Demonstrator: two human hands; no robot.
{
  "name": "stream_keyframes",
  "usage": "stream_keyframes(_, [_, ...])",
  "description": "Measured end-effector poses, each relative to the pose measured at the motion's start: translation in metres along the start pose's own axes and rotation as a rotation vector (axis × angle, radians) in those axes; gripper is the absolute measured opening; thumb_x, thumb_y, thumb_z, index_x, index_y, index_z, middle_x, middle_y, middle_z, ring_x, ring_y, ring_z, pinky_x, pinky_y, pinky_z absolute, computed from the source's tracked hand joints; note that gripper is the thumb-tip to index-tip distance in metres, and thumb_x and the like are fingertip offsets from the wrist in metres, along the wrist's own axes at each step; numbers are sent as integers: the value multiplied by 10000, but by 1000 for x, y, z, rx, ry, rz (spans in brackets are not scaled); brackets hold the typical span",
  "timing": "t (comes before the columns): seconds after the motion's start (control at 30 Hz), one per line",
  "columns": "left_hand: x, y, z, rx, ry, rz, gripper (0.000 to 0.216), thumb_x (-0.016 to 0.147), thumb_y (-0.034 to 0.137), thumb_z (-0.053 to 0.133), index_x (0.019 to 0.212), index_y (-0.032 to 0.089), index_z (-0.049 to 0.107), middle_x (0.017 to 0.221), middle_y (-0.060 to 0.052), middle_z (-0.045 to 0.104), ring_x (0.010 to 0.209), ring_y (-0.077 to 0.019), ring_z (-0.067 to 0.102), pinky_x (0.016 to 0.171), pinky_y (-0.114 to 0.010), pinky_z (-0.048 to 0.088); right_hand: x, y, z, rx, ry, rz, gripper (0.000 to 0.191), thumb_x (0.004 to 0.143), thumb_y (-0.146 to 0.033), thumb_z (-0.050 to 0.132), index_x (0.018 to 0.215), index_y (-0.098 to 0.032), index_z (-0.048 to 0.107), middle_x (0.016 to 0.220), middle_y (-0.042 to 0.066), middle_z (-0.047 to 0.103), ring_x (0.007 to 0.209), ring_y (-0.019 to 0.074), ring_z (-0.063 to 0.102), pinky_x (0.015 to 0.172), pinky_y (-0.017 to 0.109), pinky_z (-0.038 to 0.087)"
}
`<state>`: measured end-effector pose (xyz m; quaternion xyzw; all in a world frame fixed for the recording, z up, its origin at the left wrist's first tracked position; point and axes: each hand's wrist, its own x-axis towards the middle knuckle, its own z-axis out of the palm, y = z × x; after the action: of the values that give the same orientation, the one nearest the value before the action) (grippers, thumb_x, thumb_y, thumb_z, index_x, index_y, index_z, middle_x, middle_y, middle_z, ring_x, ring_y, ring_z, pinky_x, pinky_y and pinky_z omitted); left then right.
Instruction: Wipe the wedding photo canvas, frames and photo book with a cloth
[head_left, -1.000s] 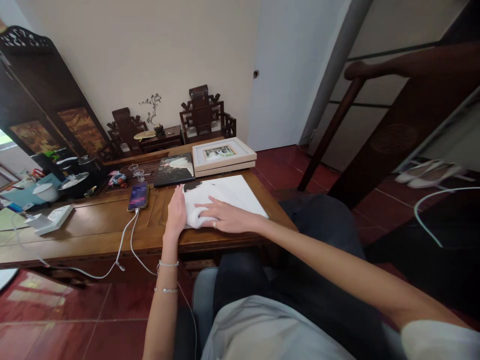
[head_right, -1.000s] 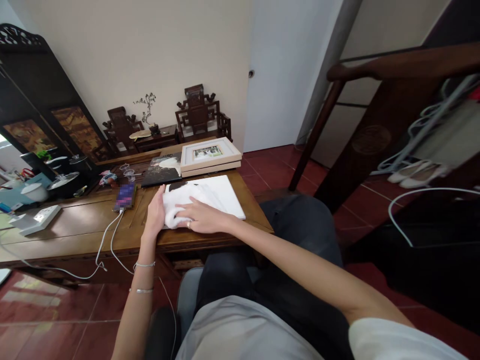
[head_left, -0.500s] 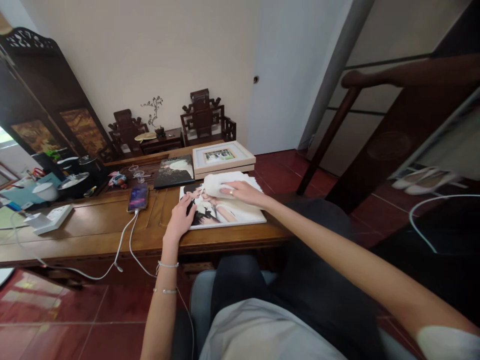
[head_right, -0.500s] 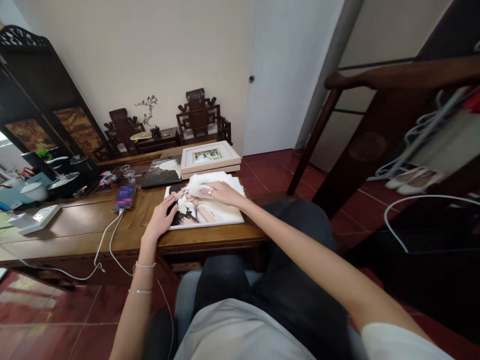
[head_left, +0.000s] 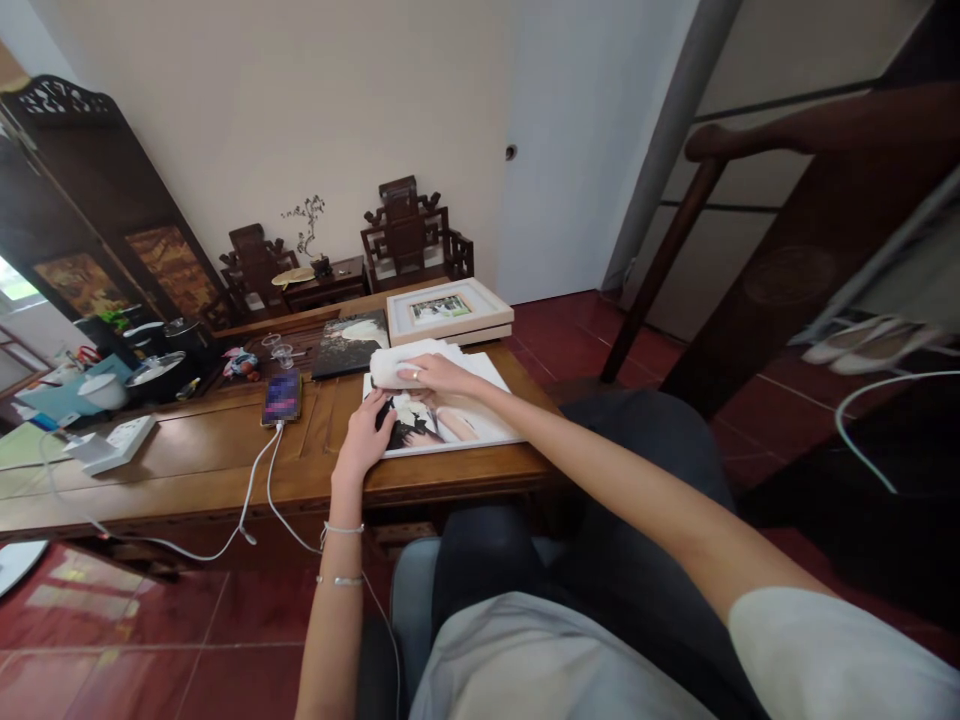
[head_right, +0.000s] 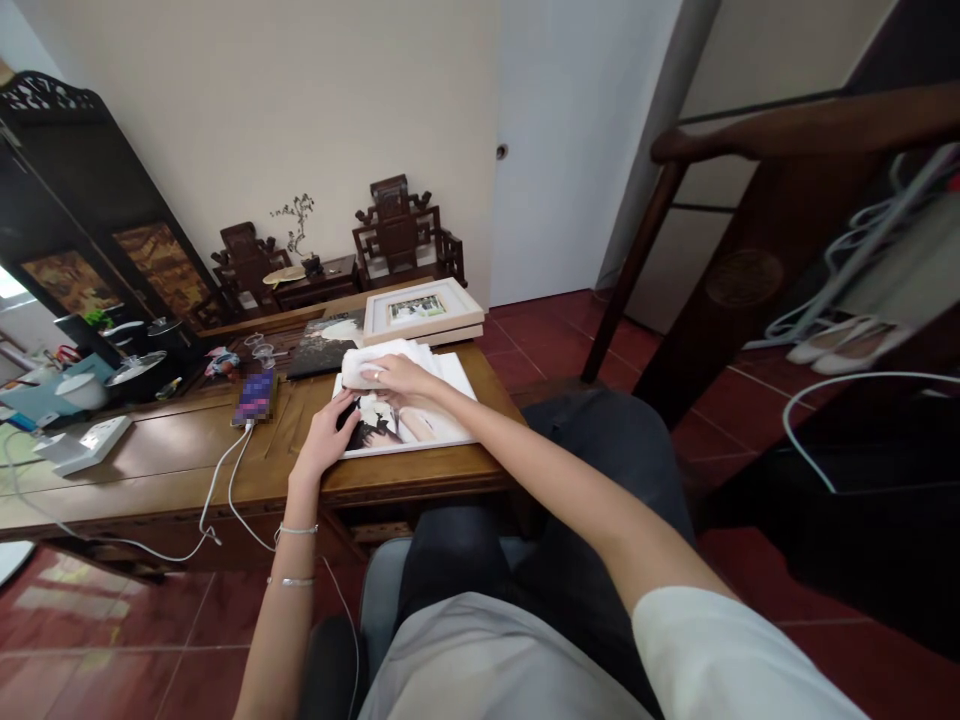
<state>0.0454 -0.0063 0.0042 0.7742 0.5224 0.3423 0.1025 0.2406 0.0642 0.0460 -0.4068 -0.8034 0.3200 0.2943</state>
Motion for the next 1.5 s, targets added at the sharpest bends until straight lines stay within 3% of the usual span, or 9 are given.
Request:
stream_keyframes(0.17, [0, 0, 0, 10, -8, -15, 399, 939, 260, 524, 1312, 157, 621, 1468, -143, 530, 1400, -274, 464, 1194, -448, 336, -27, 35, -42, -90, 139, 10, 380, 921, -391, 499, 1113, -173, 743, 1263, 105, 692, 1154, 290, 620, 1017, 423, 439])
stream_keyframes(0.3, [0, 2, 1, 26, -3, -18, 406, 944, 246, 509, 1312, 113, 616, 1467, -176, 522, 1399, -281, 464, 1190, -443, 343, -57, 46, -49, -203, 172, 48, 413, 928, -415, 463, 1145, -194, 737, 1284, 88, 683, 1218, 313, 587, 1100, 492, 365])
stream_keyframes(0.43, [0, 1, 2, 29, 8, -19, 375, 941, 244, 514, 1284, 152, 637, 1450, -149, 549, 1387, -278, 482, 1180, -451, 360, -107, 28, -30, -361, 71, -96, 385, 931, -373, 459, 1151, -206, 726, 1365, 89, 630, 1343, 302, 490, 1208, 560, 145])
stream_keyframes(0.6, [0, 0, 4, 28, 15, -34, 367, 932, 248, 531, 1267, 151, 646, 1443, -152, 556, 1376, -287, 493, 1175, -458, 366, -159, -10, -19, -254, -107, -215, 389, 971, -439, 425, 1156, -264, 719, 1378, 49, 623, 1367, 276, 470, 1222, 531, 162])
stream_keyframes(0.77, [0, -1, 3, 15, 13, -20, 368, 933, 252, 528, 1272, 168, 644, 1445, -142, 556, 1377, -280, 493, 1179, -459, 360, -141, -7, -27, -166, -175, -213, 416, 959, -508, 432, 1086, -264, 745, 1244, 35, 703, 1341, 303, 497, 1206, 509, 227])
stream_keyframes(0.97, [0, -4, 3, 11, 7, -25, 380, 924, 255, 545, 1278, 148, 637, 1454, -154, 543, 1395, -270, 471, 1193, -440, 339, -66, 35, -37, -226, 17, -65, 470, 929, -524, 465, 1220, -242, 704, 1368, 60, 630, 1354, 336, 470, 1175, 535, 249])
stream_keyframes(1.1, [0, -4, 2, 11, 9, -28, 378, 924, 259, 550, 1273, 146, 638, 1457, -157, 540, 1385, -266, 484, 1188, -434, 348, -41, 41, -36, -286, 70, -57, 444, 966, -474, 422, 1233, -242, 688, 1353, 71, 641, 1333, 320, 492, 1173, 565, 214])
stream_keyframes(1.3, [0, -3, 3, 11, 16, -29, 358, 918, 258, 556, 1254, 184, 654, 1442, -126, 564, 1377, -268, 495, 1183, -441, 358, -87, 17, -14, -477, -8, -233, 323, 957, -250, 428, 1100, -192, 711, 1379, 152, 607, 1451, 293, 342, 1170, 599, 181])
stream_keyframes(1.5, [1, -2, 5, 28, 10, -26, 376, 924, 242, 538, 1282, 186, 638, 1457, -123, 548, 1383, -277, 486, 1178, -459, 361, -162, -23, -16, -353, -213, -318, 324, 976, -307, 412, 1053, -244, 721, 1328, 95, 650, 1406, 263, 422, 1210, 523, 191])
